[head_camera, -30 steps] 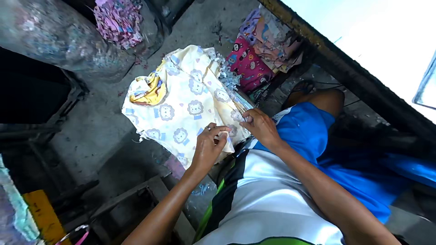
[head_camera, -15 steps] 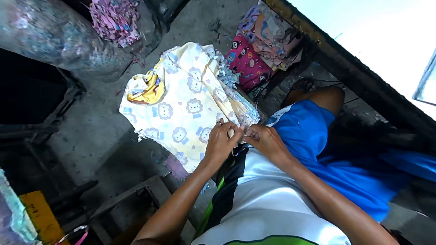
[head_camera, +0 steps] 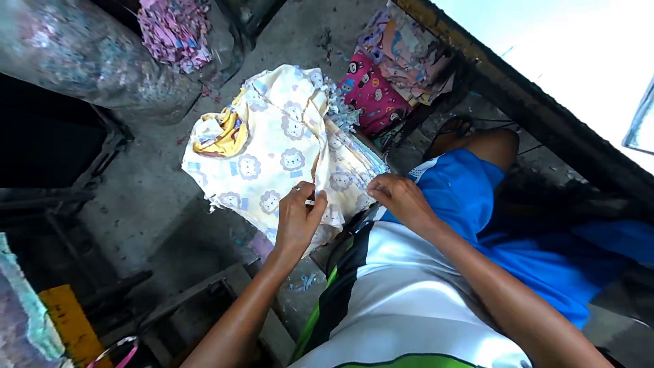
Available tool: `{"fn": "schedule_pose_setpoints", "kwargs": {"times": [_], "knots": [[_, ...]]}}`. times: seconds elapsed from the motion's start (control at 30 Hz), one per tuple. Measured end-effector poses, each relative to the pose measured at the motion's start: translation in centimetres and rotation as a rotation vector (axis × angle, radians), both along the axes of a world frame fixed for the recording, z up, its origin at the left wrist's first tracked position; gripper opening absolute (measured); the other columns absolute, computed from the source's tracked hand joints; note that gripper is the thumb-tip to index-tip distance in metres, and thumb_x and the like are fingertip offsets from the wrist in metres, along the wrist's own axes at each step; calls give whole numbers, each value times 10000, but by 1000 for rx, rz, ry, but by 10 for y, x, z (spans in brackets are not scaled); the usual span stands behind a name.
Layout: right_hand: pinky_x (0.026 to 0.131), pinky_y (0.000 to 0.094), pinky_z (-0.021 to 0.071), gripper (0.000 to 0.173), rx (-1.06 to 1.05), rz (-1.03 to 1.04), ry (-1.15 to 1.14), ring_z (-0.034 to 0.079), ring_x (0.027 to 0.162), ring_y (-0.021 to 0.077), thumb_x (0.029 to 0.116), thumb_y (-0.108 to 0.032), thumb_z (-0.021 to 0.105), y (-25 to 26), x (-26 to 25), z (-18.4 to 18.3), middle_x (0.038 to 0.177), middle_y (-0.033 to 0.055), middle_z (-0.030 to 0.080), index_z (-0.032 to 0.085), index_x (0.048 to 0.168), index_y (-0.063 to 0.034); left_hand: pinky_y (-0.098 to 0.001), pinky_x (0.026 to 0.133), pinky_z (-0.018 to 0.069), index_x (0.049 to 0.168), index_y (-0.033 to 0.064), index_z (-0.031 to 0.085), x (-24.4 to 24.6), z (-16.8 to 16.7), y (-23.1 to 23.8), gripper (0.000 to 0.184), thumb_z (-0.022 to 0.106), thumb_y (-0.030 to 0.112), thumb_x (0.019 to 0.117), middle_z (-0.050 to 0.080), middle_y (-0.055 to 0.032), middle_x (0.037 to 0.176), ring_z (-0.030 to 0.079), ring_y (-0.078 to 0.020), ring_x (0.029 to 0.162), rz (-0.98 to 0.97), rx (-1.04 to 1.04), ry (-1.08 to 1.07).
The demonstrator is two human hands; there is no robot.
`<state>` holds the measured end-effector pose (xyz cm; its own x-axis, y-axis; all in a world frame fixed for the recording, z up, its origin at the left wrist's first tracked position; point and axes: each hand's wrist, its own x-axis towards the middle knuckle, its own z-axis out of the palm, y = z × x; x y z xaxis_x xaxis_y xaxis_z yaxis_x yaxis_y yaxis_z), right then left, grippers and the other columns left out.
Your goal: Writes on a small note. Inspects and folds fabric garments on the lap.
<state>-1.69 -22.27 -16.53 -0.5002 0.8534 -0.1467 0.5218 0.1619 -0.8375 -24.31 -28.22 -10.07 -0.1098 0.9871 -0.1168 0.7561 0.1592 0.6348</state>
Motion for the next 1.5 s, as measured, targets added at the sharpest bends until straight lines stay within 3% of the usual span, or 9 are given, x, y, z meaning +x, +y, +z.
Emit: {"fn": "schedule_pose_setpoints", "kwargs": {"times": [0.17, 0.37, 0.5, 0.67, 0.8, 0.9, 1.07, 1.27, 1.5], "knots": [[689, 543, 559, 238, 67, 18, -147, 683, 815, 343, 938, -153, 746, 2, -28, -14, 1025, 169, 673, 711, 1142, -35, -232, 658, 587, 852, 46, 617, 9, 8, -5, 141, 717, 126, 911, 649, -44, 882, 661, -60, 734, 49, 5, -97], [824, 552, 537, 250, -66, 158, -262, 653, 972, 383, 932, -229, 755, -6, -21, -5, 1063, 205, 636, 716, 998, 9, -390, 657, 575, 1289, 36, 586, 10, 4, -4, 304, 625, 29, 988, 644, -164, 1040, 664, -228, 764, -160, -147, 6], [808, 514, 526, 242, -182, 121, -157, 649, 900, 319, 970, -243, 707, -13, -11, 3, 959, 161, 648, 701, 995, -2, -472, 742, 530, 1182, 87, 742, 15, -9, -4, 310, 511, -6, 997, 641, -194, 1003, 629, -324, 852, -259, -235, 114], [794, 468, 538, 256, -220, 138, 6, 666, 832, 244, 989, -276, 677, -30, -4, 25, 920, 119, 694, 715, 1017, -25, -542, 836, 527, 1043, 11, 712, 31, -19, 1, 336, 625, 334, 1007, 673, -186, 993, 661, -353, 973, -144, -237, 53], [802, 383, 529, 359, -197, 282, 148, 658, 836, 178, 1027, -356, 605, -29, -4, 22, 909, 94, 693, 723, 965, -22, -506, 729, 529, 850, -33, 668, 26, -18, 3, 242, 738, 190, 915, 639, -171, 827, 646, -318, 812, -112, -152, 57], [782, 396, 547, 372, -108, 267, 160, 667, 817, 187, 1067, -306, 529, -19, -5, 16, 865, 88, 688, 728, 945, -17, -552, 803, 538, 943, -55, 696, 10, 0, 1, 225, 711, 168, 921, 674, -231, 967, 668, -359, 920, -54, -155, 48], [728, 517, 572, 201, 53, 23, 1, 688, 821, 304, 1015, -162, 641, 1, -15, -9, 1015, 155, 683, 693, 1151, -23, -247, 536, 410, 769, 69, 561, -1, 22, -5, 202, 718, 134, 879, 518, -27, 730, 490, -83, 597, -20, -66, 48], [671, 525, 564, 283, 142, -46, -112, 672, 819, 366, 914, -182, 778, -4, -32, -11, 1022, 205, 635, 657, 1084, 10, -328, 546, 473, 1237, 96, 567, 5, 23, -6, 297, 665, 79, 957, 613, -65, 796, 547, -143, 588, -62, -142, 53], [754, 520, 568, 333, 203, 152, -216, 685, 892, 368, 912, -296, 774, -12, -54, -11, 1002, 200, 657, 711, 1014, 15, -447, 663, 486, 1057, 68, 743, -18, 50, -1, 271, 483, 89, 982, 624, -130, 951, 595, -261, 786, -143, 51, 253]]}}
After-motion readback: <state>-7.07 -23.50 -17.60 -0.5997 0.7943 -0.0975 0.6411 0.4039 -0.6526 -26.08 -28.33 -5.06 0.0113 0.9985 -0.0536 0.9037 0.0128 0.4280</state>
